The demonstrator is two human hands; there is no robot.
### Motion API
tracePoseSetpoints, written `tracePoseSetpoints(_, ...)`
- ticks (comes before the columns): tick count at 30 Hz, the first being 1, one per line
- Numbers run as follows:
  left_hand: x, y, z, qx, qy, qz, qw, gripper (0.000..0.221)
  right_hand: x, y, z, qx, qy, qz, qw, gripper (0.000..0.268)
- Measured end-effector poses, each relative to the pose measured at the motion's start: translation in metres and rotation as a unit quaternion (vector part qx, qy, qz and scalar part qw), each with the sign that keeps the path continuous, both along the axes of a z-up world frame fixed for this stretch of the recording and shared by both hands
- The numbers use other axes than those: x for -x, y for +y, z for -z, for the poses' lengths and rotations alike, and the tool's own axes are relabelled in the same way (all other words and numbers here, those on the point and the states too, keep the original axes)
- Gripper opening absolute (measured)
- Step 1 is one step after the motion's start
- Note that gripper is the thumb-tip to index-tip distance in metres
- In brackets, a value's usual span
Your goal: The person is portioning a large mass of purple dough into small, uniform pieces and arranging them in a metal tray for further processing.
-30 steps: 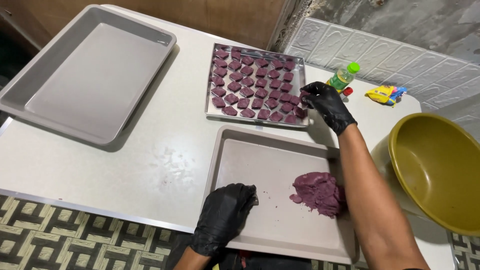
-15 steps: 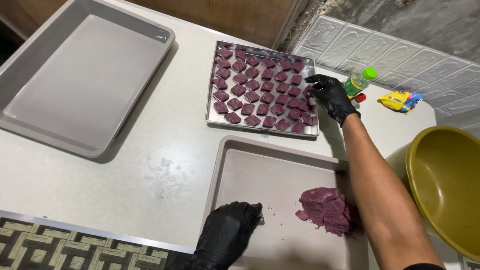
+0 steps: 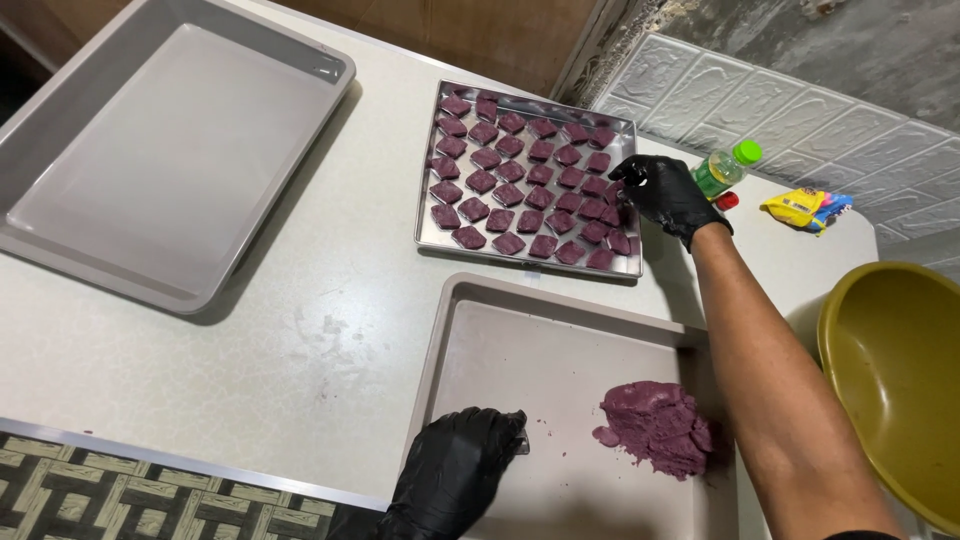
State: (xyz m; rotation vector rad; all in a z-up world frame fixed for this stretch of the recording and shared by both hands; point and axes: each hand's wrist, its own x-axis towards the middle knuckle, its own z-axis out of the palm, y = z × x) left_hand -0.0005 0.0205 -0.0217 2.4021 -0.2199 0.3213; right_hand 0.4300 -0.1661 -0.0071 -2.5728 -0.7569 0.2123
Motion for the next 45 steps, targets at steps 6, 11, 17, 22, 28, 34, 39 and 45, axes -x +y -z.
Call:
tracePoseSetpoints(6,-0.002,0.001,-0.008,0.030,0.032,-0.006,0.999,0.015,-0.013,-0.009,0.016,0.040,-0.099,-0.049,0.993,0.025)
tracePoseSetpoints(11,-0.001,0.001,-0.011,0.037,0.047,-0.006,0.998,0.015,-0.010,-0.007,0.006,0.063,-0.103,-0.039,0.992,0.045)
tracePoseSetpoints(17,0.000,0.000,-0.018,0.042,0.041,-0.022,0.998,0.017,0.021,-0.009,-0.020,-0.023,-0.022,0.007,0.999,0.045)
tracePoseSetpoints(22,-0.004,-0.002,-0.006,0.007,0.032,-0.049,0.998,0.007,0.050,-0.022,-0.022,-0.023,-0.128,-0.016,0.991,0.031)
tracePoseSetpoints(28,0.004,-0.006,-0.004,-0.009,0.014,-0.116,0.993,0.014,0.198,-0.020,-0.070,-0.191,-0.102,-0.021,0.976,0.029)
tracePoseSetpoints(34,0.010,-0.003,-0.011,0.083,-0.081,-0.162,0.980,0.014,0.342,-0.013,-0.083,-0.181,0.002,-0.050,0.982,0.019)
tracePoseSetpoints(39,0.006,-0.004,-0.005,0.064,-0.078,-0.164,0.981,0.012,0.377,-0.011,-0.030,-0.068,-0.154,-0.079,0.983,0.009)
tracePoseSetpoints(45,0.009,-0.003,-0.006,0.079,-0.073,-0.163,0.981,0.008,0.370,-0.033,0.005,0.012,-0.233,-0.068,0.970,0.014)
